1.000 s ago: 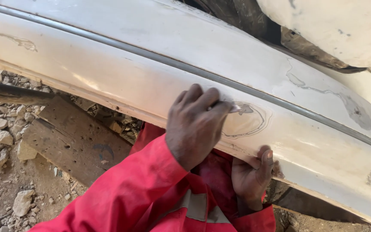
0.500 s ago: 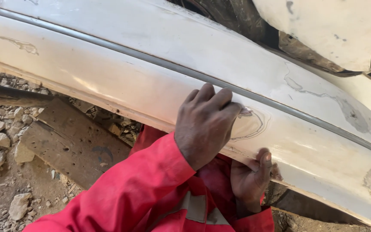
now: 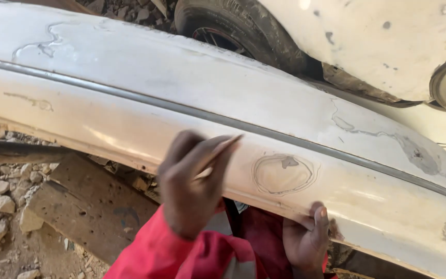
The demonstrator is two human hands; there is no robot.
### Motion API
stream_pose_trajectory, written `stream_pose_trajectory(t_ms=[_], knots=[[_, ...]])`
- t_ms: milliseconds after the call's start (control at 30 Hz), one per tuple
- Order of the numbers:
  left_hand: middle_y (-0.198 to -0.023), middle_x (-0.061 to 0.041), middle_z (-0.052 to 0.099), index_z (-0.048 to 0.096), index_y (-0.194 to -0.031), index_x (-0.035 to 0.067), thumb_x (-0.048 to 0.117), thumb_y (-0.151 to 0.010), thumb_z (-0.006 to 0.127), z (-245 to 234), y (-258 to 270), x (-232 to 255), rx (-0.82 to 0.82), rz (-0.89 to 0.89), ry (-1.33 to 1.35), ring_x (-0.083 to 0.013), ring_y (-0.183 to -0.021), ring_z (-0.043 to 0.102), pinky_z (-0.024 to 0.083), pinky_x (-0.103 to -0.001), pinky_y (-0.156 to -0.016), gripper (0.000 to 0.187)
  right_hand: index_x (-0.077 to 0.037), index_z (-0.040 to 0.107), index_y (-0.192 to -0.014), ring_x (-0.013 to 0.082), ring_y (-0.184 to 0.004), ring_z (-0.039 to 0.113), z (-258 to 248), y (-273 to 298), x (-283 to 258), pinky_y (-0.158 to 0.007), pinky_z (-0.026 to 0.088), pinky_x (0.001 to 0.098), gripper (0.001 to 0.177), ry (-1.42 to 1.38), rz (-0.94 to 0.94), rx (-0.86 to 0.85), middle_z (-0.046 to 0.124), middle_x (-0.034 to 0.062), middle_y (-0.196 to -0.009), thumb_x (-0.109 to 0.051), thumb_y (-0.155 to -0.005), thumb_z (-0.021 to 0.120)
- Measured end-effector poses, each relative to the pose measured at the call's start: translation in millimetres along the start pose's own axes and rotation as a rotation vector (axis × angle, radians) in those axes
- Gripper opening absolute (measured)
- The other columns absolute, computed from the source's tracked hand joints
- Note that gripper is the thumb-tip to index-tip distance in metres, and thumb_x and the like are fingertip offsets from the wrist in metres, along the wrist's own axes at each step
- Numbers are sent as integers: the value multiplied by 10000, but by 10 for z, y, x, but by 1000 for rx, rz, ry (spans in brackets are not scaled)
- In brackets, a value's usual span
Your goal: The person sands a specific area on a white car bumper using a sanding block. The bumper is held in place by the person's hands while they work on a marked section, likely preparing the surface for repair or painting.
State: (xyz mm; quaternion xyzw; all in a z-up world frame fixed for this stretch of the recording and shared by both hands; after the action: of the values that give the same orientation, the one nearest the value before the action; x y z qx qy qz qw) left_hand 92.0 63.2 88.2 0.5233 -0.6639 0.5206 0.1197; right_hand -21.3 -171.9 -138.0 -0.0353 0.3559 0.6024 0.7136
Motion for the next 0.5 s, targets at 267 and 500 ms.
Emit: stream_pose_trajectory(t_ms=[267,500], knots=[[-831,-131,749,839,-1027,-48,-74,-890,902,-580,477,-215,93,-251,-155,-143,-689,675,559,-249,-634,153,-135,637,-1279,489,-1244,728,-646,303,262,-1024,611,626,509,-25,43,80,755,316,-1351,-524,-1035,856],[-868,-93,797,850,-1032,20,58,-945,814,-751,635,-366,70,-353,-332,-132,-707,624,497,-245,-717,101,222,517,-1514,642,-1365,689,-1815,544,69,-1124,628,677,724,201,372,-318,662,523,-1477,-431,-1212,597]])
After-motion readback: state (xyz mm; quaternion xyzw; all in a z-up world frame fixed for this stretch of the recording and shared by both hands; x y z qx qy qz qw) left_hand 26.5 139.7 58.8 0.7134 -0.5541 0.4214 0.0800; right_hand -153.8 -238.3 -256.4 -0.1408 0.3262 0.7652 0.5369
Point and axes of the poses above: each hand's wrist, its own y-axis away from the middle knuckle, its own z-axis out of the palm, x = y × z, the point moved 3 cm from there along -y, towards the middle knuckle
